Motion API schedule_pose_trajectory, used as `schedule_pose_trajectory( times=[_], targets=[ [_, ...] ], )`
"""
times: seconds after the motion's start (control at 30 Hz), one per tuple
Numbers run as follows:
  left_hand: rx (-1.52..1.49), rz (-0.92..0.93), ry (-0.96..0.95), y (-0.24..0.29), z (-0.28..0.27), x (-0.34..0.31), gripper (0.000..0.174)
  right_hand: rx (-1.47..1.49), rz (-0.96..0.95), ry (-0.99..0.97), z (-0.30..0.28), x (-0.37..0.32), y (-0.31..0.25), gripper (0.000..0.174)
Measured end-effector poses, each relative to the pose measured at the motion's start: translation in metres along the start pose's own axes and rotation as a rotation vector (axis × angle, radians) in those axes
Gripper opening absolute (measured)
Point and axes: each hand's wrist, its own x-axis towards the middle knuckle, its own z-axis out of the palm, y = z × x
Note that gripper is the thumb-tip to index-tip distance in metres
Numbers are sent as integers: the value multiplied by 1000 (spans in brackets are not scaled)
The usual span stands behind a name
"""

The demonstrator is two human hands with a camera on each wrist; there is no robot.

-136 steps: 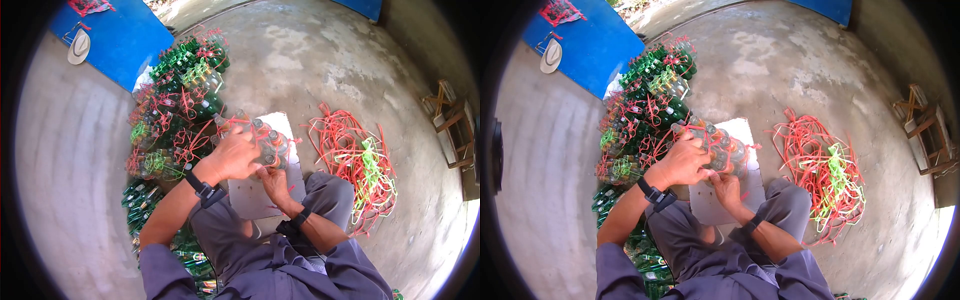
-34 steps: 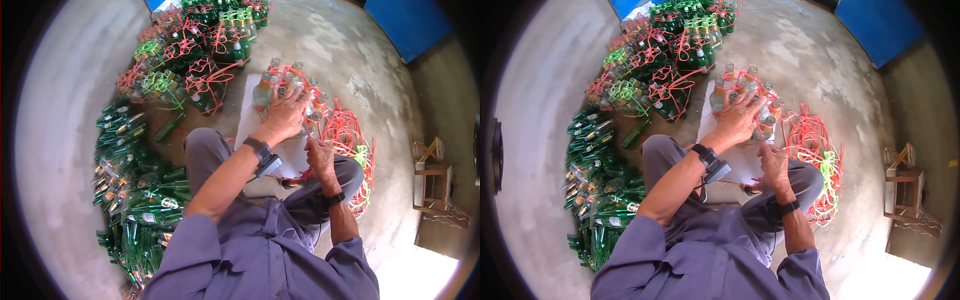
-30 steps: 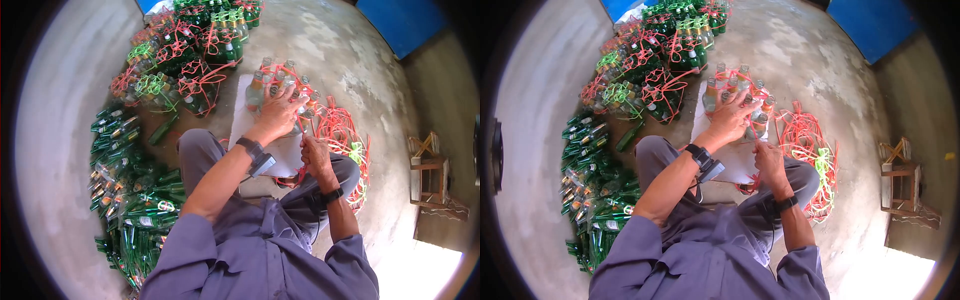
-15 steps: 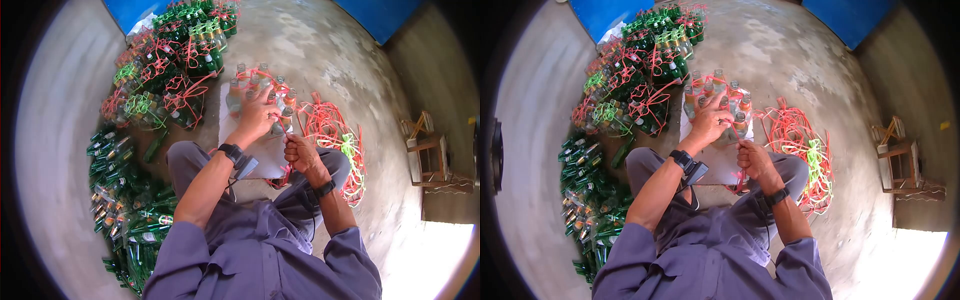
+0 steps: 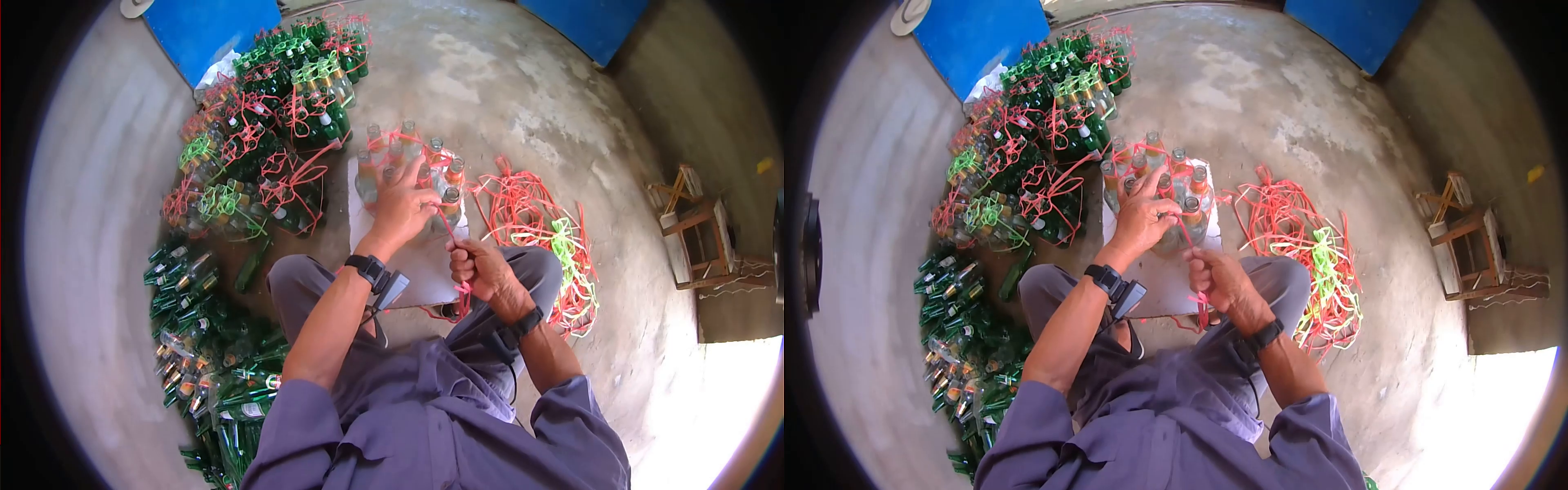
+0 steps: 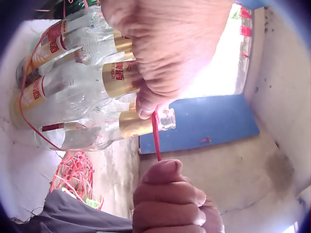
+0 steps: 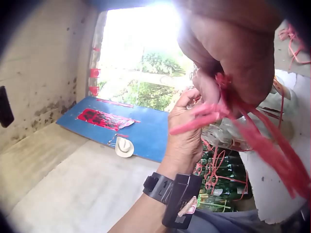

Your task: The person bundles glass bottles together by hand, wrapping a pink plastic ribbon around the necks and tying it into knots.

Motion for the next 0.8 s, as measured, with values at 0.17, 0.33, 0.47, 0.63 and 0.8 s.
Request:
schedule_pose_trajectory(
  times=[0.17,0.33,0.47,0.63,0.8],
  targets=[
    [34,-15,60,0,7,-1,8,-104,-30,125,18,-31,12,26],
    [36,-20,77,1,10,-1,5,-155,-91,112,2,-46,26,34],
    [35,-18,90,2,9,0,4,-261,-202,106,7,-62,36,38],
    [47,-47,59,1,11,-2,6,-365,-293,165,8,-74,51,27],
    [50,-57,66,1,13,-2,7,-599,-311,315,23,-85,48,24]
  ],
)
